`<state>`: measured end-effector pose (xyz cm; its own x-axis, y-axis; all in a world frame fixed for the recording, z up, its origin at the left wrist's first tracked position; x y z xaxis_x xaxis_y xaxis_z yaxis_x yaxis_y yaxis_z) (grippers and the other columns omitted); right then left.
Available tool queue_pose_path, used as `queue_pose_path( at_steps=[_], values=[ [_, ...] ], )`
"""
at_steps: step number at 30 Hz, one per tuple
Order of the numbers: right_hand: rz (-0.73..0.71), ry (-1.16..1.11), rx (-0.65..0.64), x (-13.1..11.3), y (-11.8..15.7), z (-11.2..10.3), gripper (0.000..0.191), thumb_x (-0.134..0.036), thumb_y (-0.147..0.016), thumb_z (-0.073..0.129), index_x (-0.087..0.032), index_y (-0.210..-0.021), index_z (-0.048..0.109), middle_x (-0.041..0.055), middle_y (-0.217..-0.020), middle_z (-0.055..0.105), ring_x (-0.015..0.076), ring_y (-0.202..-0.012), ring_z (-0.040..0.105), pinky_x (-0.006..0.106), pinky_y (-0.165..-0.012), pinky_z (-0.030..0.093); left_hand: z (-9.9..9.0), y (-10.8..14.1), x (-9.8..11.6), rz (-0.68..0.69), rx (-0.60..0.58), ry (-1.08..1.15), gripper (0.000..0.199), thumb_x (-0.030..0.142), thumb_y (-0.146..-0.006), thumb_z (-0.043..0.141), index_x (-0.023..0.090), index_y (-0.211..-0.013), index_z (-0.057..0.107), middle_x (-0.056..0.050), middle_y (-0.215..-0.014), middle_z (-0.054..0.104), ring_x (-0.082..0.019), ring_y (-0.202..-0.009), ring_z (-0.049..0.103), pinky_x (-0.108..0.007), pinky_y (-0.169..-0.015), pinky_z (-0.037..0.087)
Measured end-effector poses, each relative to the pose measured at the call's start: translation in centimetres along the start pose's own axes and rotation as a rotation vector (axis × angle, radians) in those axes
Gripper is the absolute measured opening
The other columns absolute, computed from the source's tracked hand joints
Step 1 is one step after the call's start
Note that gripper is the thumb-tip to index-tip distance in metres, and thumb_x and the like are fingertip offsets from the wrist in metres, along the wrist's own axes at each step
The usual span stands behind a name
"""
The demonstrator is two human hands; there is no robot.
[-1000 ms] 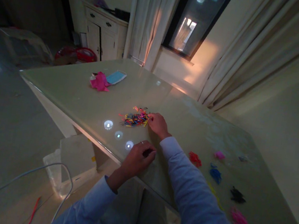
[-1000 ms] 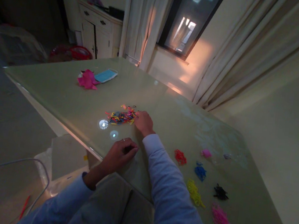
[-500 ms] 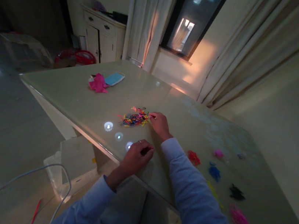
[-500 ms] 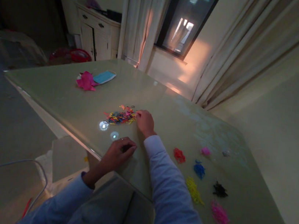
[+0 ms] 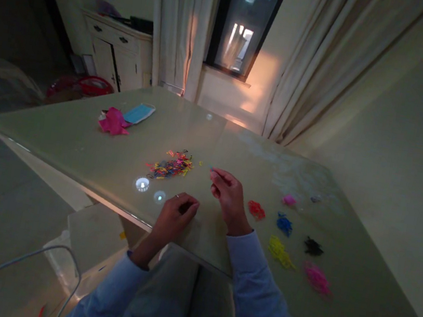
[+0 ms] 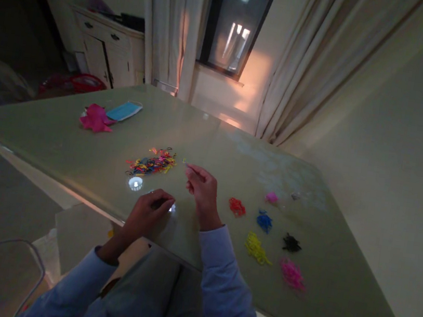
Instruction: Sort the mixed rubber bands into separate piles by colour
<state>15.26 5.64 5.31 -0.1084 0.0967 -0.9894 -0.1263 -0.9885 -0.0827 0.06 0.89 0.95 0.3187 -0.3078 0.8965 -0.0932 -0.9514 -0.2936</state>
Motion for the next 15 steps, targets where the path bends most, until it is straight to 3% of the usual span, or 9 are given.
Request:
queue_pose_path(
  at_steps=[6, 10, 15],
  values=[
    [-0.055, -0.178, 0.191, -2.2, 4.1, -3.4, 0.030, -0.036, -0.068, 0.081, -0.020, -0.093, 0.076, -0.0025, -0.067, 0.062, 0.0064, -0.051, 0.046, 0.020, -0.045, 0.035, -0.1, -0.1, -0.3, 0.003, 0.022, -0.007, 0.022, 0.037, -0.084, 0.059, 0.019, -0.076, 0.069, -0.003, -0.075, 0.070, -0.016, -0.070, 0.062, -0.027, -0.067, 0.048],
    [-0.046, -0.287, 0.234, -2.9, 5.7, -5.1, 0.029, -0.035, -0.066, 0.084, -0.022, -0.090, 0.077, -0.0010, -0.076, 0.067, 0.0052, -0.052, 0.044, 0.019, -0.045, 0.036, -0.1, -0.2, -0.6, -0.012, 0.029, -0.016, 0.026, 0.042, -0.082, 0.060, 0.019, -0.075, 0.069, -0.002, -0.072, 0.069, -0.016, -0.067, 0.061, -0.027, -0.066, 0.048],
    [-0.023, -0.391, 0.250, -3.1, 6.8, -6.9, 0.028, -0.035, -0.063, 0.087, -0.022, -0.086, 0.078, -0.0017, -0.075, 0.067, 0.0042, -0.050, 0.044, 0.018, -0.043, 0.035, -0.2, -0.3, -0.8, -0.043, 0.030, -0.037, 0.030, 0.046, -0.081, 0.060, 0.018, -0.077, 0.070, -0.003, -0.073, 0.070, -0.017, -0.067, 0.062, -0.028, -0.067, 0.049]
  ],
)
Point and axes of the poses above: each hand's wrist, its own y-axis away from the middle knuckle, its own z-axis out of the palm, x = y × z, the point moved 3 cm from there along -y, towards the middle knuckle
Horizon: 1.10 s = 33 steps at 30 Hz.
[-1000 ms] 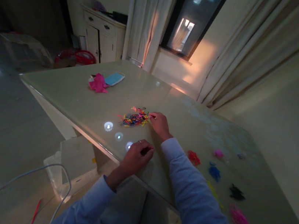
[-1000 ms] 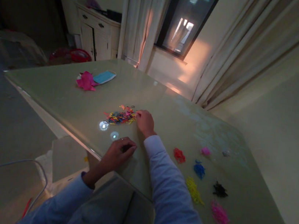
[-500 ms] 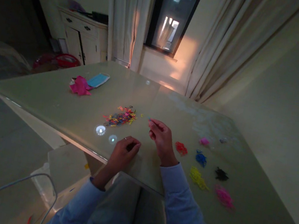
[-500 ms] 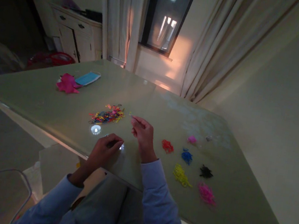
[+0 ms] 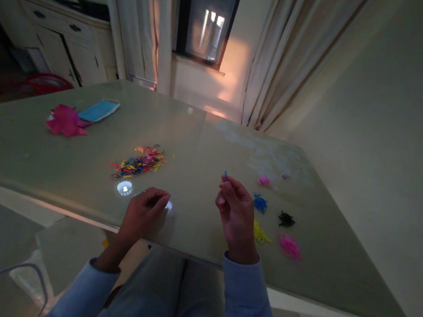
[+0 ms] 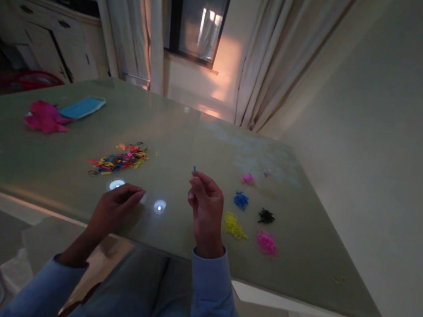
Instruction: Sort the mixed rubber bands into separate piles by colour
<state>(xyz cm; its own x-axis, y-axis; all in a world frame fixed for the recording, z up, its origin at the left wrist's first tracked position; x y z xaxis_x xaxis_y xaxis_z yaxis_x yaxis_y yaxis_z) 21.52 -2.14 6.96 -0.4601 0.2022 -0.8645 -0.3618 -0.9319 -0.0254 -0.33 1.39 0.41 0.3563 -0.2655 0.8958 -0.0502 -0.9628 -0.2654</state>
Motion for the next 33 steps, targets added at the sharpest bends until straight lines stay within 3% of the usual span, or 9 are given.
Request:
queue_pose_path(
  at_steps=[5, 9, 12, 15, 18, 20, 24, 33],
  values=[
    [-0.022, 0.020, 0.061, -0.7, 1.3, -2.1, 0.027, -0.037, -0.066, 0.086, -0.022, -0.087, 0.077, -0.0007, -0.077, 0.068, 0.0043, -0.052, 0.046, 0.017, -0.043, 0.036, -0.3, 0.2, 0.3, -0.021, 0.009, -0.023, 0.033, 0.049, -0.079, 0.061, 0.019, -0.077, 0.071, -0.003, -0.075, 0.071, -0.018, -0.068, 0.063, -0.029, -0.069, 0.051],
    [-0.091, 0.192, 0.157, -2.0, 2.5, -5.3, 0.028, -0.040, -0.071, 0.081, -0.021, -0.091, 0.077, -0.0005, -0.076, 0.067, 0.0053, -0.052, 0.048, 0.017, -0.045, 0.037, -0.4, 0.4, 0.3, -0.035, 0.025, -0.052, 0.033, 0.051, -0.078, 0.061, 0.019, -0.078, 0.072, -0.003, -0.076, 0.071, -0.018, -0.068, 0.064, -0.029, -0.069, 0.051],
    [-0.232, 0.530, 0.232, -4.0, 2.3, -8.8, 0.032, -0.044, -0.077, 0.075, -0.020, -0.096, 0.077, 0.0005, -0.072, 0.068, 0.0079, -0.049, 0.048, 0.020, -0.045, 0.038, -0.4, 0.5, 0.3, -0.029, 0.029, -0.065, 0.033, 0.051, -0.077, 0.062, 0.020, -0.078, 0.072, -0.002, -0.075, 0.071, -0.018, -0.068, 0.063, -0.028, -0.068, 0.051],
    [-0.341, 1.016, 0.245, -6.1, 0.8, -12.5, 0.032, -0.044, -0.080, 0.069, -0.019, -0.098, 0.079, 0.0042, -0.075, 0.073, 0.0129, -0.053, 0.054, 0.026, -0.052, 0.046, -0.4, 0.5, 0.2, -0.019, 0.013, -0.069, 0.033, 0.052, -0.077, 0.062, 0.020, -0.079, 0.072, -0.002, -0.076, 0.071, -0.018, -0.070, 0.064, -0.028, -0.068, 0.051],
    [-0.366, 1.384, 0.222, -7.2, -1.4, -15.4, 0.029, -0.039, -0.084, 0.061, -0.020, -0.094, 0.080, 0.0089, -0.091, 0.078, 0.0200, -0.072, 0.066, 0.032, -0.071, 0.052, -0.4, 0.5, 0.1, -0.016, 0.002, -0.083, 0.034, 0.053, -0.077, 0.061, 0.020, -0.079, 0.072, -0.002, -0.077, 0.071, -0.018, -0.070, 0.065, -0.028, -0.068, 0.051],
    [-0.299, 1.557, 0.207, -7.3, -2.7, -16.6, 0.028, -0.033, -0.086, 0.058, -0.020, -0.096, 0.080, 0.0101, -0.099, 0.078, 0.0233, -0.086, 0.070, 0.035, -0.082, 0.051, -0.4, 0.4, 0.0, -0.016, 0.005, -0.095, 0.034, 0.053, -0.077, 0.061, 0.021, -0.079, 0.072, -0.002, -0.077, 0.071, -0.018, -0.070, 0.065, -0.028, -0.068, 0.051],
    [-0.192, 1.679, 0.207, -6.8, -4.2, -17.3, 0.026, -0.029, -0.085, 0.058, -0.021, -0.096, 0.081, 0.0107, -0.104, 0.078, 0.0261, -0.095, 0.071, 0.035, -0.085, 0.050, -0.4, 0.4, -0.1, -0.018, 0.009, -0.111, 0.034, 0.053, -0.078, 0.061, 0.021, -0.080, 0.072, -0.003, -0.079, 0.072, -0.019, -0.073, 0.066, -0.028, -0.068, 0.051],
    [-0.168, 1.664, 0.166, -5.8, -4.6, -16.8, 0.025, -0.026, -0.080, 0.062, -0.023, -0.095, 0.081, 0.0086, -0.101, 0.079, 0.0261, -0.095, 0.071, 0.035, -0.085, 0.051, -0.3, 0.3, 0.1, -0.017, 0.008, -0.110, 0.033, 0.053, -0.077, 0.061, 0.021, -0.078, 0.071, -0.003, -0.077, 0.071, -0.019, -0.071, 0.065, -0.029, -0.069, 0.052]
  ],
)
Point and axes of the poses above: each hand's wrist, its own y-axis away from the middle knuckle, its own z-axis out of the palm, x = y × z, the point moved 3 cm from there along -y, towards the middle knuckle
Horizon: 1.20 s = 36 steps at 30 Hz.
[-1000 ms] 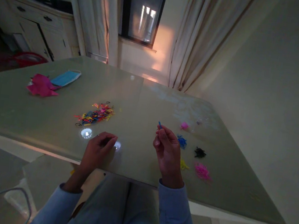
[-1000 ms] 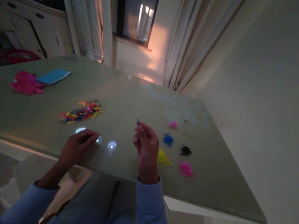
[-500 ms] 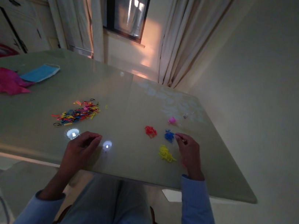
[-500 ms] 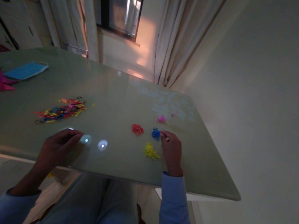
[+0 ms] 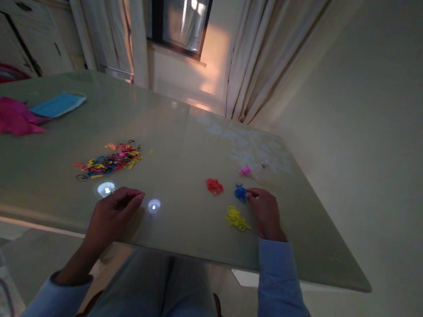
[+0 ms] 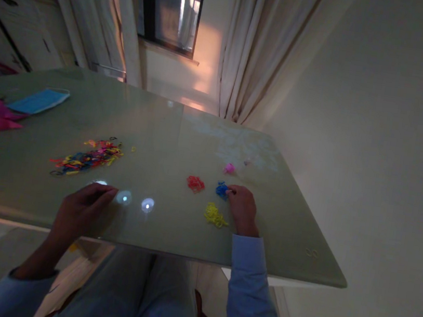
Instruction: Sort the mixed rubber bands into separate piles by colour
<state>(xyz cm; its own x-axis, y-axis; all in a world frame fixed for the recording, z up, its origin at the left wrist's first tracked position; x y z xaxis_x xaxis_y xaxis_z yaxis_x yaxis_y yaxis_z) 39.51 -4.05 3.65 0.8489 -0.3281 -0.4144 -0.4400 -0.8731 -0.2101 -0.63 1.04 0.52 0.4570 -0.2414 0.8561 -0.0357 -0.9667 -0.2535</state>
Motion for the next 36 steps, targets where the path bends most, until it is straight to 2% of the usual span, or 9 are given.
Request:
queue_pose_path(
  at_steps=[5, 9, 15, 20, 24, 28, 30, 32, 36],
  values=[
    [-0.036, -0.093, 0.073, -1.1, 1.9, -1.2, 0.032, -0.036, -0.082, 0.061, -0.020, -0.102, 0.079, 0.0093, -0.099, 0.078, 0.0229, -0.078, 0.069, 0.034, -0.076, 0.052, 0.0, 0.0, 0.2, 0.001, 0.011, 0.004, 0.033, 0.052, -0.077, 0.061, 0.021, -0.078, 0.071, -0.003, -0.076, 0.071, -0.018, -0.070, 0.065, -0.028, -0.068, 0.052],
    [-0.162, -0.260, 0.070, -4.5, 5.2, -1.3, 0.032, -0.038, -0.084, 0.060, -0.017, -0.100, 0.078, 0.0088, -0.089, 0.076, 0.0168, -0.060, 0.061, 0.031, -0.066, 0.051, 0.0, 0.1, 0.5, 0.012, 0.005, 0.012, 0.034, 0.053, -0.078, 0.059, 0.020, -0.077, 0.071, -0.003, -0.074, 0.071, -0.018, -0.069, 0.064, -0.028, -0.068, 0.052],
    [-0.471, -0.488, -0.166, -10.3, 9.7, 2.7, 0.022, -0.031, -0.092, 0.059, -0.019, -0.102, 0.076, 0.0046, -0.080, 0.071, 0.0148, -0.066, 0.061, 0.026, -0.064, 0.049, 0.4, 0.0, 0.7, 0.046, -0.037, 0.000, 0.033, 0.049, -0.082, 0.057, 0.019, -0.077, 0.071, -0.004, -0.077, 0.071, -0.019, -0.072, 0.065, -0.030, -0.069, 0.051],
    [-0.531, -0.518, -0.239, -10.9, 10.5, 5.4, 0.020, -0.028, -0.093, 0.058, -0.020, -0.100, 0.075, 0.0046, -0.081, 0.071, 0.0157, -0.070, 0.064, 0.026, -0.065, 0.049, 0.2, -0.9, 0.3, 0.014, -0.123, 0.001, 0.033, 0.048, -0.081, 0.059, 0.018, -0.085, 0.072, -0.005, -0.077, 0.072, -0.018, -0.070, 0.064, -0.030, -0.067, 0.052],
    [-0.488, -0.555, -0.184, -10.2, 10.4, 5.6, 0.021, -0.030, -0.093, 0.058, -0.018, -0.099, 0.075, 0.0051, -0.080, 0.071, 0.0164, -0.069, 0.064, 0.026, -0.064, 0.050, -0.9, -3.5, -0.1, 0.016, -0.169, -0.080, 0.037, 0.048, -0.083, 0.057, 0.015, -0.093, 0.071, -0.005, -0.077, 0.071, -0.016, -0.062, 0.061, -0.027, -0.060, 0.049],
    [-0.486, -0.575, -0.187, -10.0, 10.4, 5.5, 0.022, -0.033, -0.093, 0.058, -0.018, -0.097, 0.075, 0.0051, -0.079, 0.071, 0.0168, -0.068, 0.064, 0.026, -0.063, 0.051, -1.5, -8.0, 0.4, 0.103, -0.153, -0.403, 0.030, 0.033, -0.085, 0.056, 0.013, -0.100, 0.072, -0.007, -0.088, 0.073, -0.016, -0.070, 0.063, -0.028, -0.068, 0.052],
    [-0.490, -0.585, -0.191, -10.0, 10.5, 5.5, 0.023, -0.032, -0.093, 0.057, -0.019, -0.096, 0.075, 0.0051, -0.079, 0.071, 0.0173, -0.068, 0.065, 0.026, -0.064, 0.052, -1.0, -10.4, 0.8, 0.159, -0.215, -0.662, 0.031, 0.025, -0.088, 0.053, 0.012, -0.108, 0.072, -0.009, -0.097, 0.073, -0.017, -0.081, 0.066, -0.028, -0.077, 0.052],
    [-0.489, -0.595, -0.192, -10.1, 10.5, 5.5, 0.022, -0.032, -0.093, 0.057, -0.019, -0.096, 0.075, 0.0051, -0.079, 0.072, 0.0178, -0.069, 0.066, 0.026, -0.064, 0.053, -0.3, -12.5, 1.1, 0.173, -0.230, -0.738, 0.030, 0.021, -0.086, 0.055, 0.013, -0.108, 0.073, -0.011, -0.102, 0.071, -0.020, -0.092, 0.066, -0.030, -0.085, 0.050],
    [-0.502, -0.625, -0.185, -10.0, 10.5, 5.5, 0.020, -0.032, -0.093, 0.058, -0.020, -0.095, 0.074, 0.0051, -0.081, 0.072, 0.0183, -0.072, 0.068, 0.027, -0.066, 0.053, 1.4, -15.1, 1.0, 0.208, -0.289, -0.839, 0.029, 0.025, -0.085, 0.061, 0.016, -0.109, 0.074, -0.014, -0.114, 0.064, -0.024, -0.098, 0.065, -0.033, -0.084, 0.050]
  ],
)
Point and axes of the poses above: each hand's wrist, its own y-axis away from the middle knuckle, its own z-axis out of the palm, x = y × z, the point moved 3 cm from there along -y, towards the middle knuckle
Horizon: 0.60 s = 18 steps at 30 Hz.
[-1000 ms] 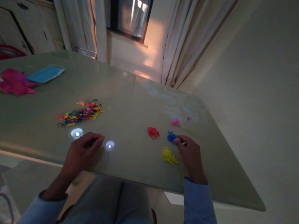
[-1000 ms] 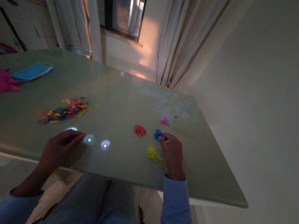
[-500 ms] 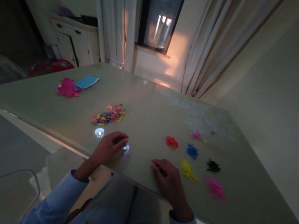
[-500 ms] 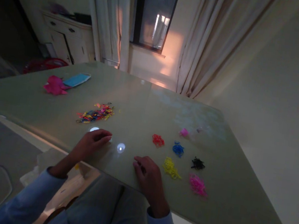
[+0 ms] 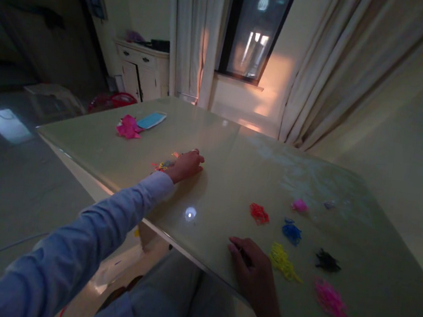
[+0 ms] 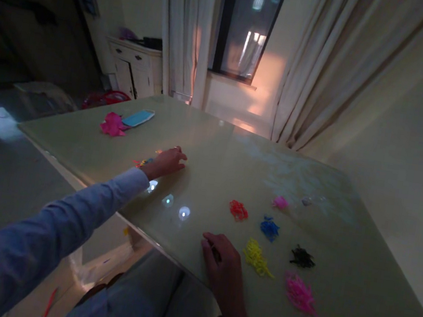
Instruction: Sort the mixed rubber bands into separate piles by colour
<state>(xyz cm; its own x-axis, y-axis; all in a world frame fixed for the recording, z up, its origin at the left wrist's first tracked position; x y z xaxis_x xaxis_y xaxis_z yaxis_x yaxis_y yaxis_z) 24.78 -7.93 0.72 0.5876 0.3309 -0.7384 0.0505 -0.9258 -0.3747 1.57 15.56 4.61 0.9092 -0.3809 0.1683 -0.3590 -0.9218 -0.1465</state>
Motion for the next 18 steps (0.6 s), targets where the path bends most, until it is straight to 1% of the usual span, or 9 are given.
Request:
queue_pose_path(
  at_steps=[3, 6, 9, 13, 16, 18],
  values=[
    [-0.001, -0.008, -0.003, 0.2, 0.1, 0.1, 0.019, -0.031, -0.093, 0.057, -0.021, -0.095, 0.074, 0.0046, -0.080, 0.072, 0.0178, -0.071, 0.067, 0.026, -0.065, 0.053, 0.7, -1.2, 0.3, 0.064, -0.060, -0.052, 0.024, 0.024, -0.087, 0.058, 0.018, -0.102, 0.077, -0.013, -0.110, 0.064, -0.023, -0.098, 0.065, -0.032, -0.082, 0.050],
    [-0.004, -0.010, -0.003, 0.2, 0.3, 0.1, 0.018, -0.031, -0.093, 0.058, -0.021, -0.094, 0.073, 0.0042, -0.078, 0.071, 0.0174, -0.070, 0.066, 0.026, -0.064, 0.052, 1.1, -1.8, 0.5, 0.103, -0.102, -0.096, 0.028, 0.019, -0.090, 0.050, 0.016, -0.095, 0.077, -0.015, -0.106, 0.064, -0.024, -0.095, 0.066, -0.034, -0.080, 0.050],
    [-0.004, -0.014, -0.007, 0.2, 0.3, 0.0, 0.018, -0.030, -0.093, 0.058, -0.021, -0.094, 0.073, 0.0041, -0.079, 0.071, 0.0170, -0.070, 0.066, 0.026, -0.066, 0.052, 1.4, -2.0, 0.7, 0.118, -0.118, -0.132, 0.032, 0.017, -0.092, 0.045, 0.014, -0.097, 0.076, -0.017, -0.106, 0.064, -0.024, -0.094, 0.066, -0.035, -0.080, 0.050],
    [-0.011, -0.014, -0.004, 0.0, 0.3, -0.1, 0.018, -0.029, -0.093, 0.058, -0.021, -0.094, 0.073, 0.0043, -0.078, 0.071, 0.0167, -0.070, 0.066, 0.025, -0.065, 0.052, 1.4, -1.8, 0.7, 0.118, -0.112, -0.157, 0.034, 0.015, -0.094, 0.041, 0.012, -0.101, 0.075, -0.018, -0.107, 0.063, -0.023, -0.093, 0.066, -0.034, -0.081, 0.050],
    [-0.015, -0.015, 0.001, 0.0, 0.2, -0.1, 0.019, -0.030, -0.093, 0.057, -0.021, -0.093, 0.073, 0.0048, -0.079, 0.071, 0.0172, -0.071, 0.066, 0.026, -0.066, 0.052, 0.9, -1.6, 0.6, 0.104, -0.078, -0.164, 0.036, 0.022, -0.098, 0.039, 0.012, -0.106, 0.073, -0.018, -0.114, 0.062, -0.023, -0.097, 0.065, -0.033, -0.082, 0.050],
    [-0.015, -0.016, 0.003, 0.0, 0.2, 0.0, 0.019, -0.031, -0.093, 0.057, -0.021, -0.093, 0.073, 0.0049, -0.079, 0.072, 0.0174, -0.071, 0.066, 0.026, -0.067, 0.053, 0.6, -1.6, 0.5, 0.084, -0.062, -0.168, 0.035, 0.030, -0.098, 0.043, 0.012, -0.108, 0.072, -0.017, -0.117, 0.061, -0.024, -0.101, 0.064, -0.032, -0.083, 0.049]
  ],
)
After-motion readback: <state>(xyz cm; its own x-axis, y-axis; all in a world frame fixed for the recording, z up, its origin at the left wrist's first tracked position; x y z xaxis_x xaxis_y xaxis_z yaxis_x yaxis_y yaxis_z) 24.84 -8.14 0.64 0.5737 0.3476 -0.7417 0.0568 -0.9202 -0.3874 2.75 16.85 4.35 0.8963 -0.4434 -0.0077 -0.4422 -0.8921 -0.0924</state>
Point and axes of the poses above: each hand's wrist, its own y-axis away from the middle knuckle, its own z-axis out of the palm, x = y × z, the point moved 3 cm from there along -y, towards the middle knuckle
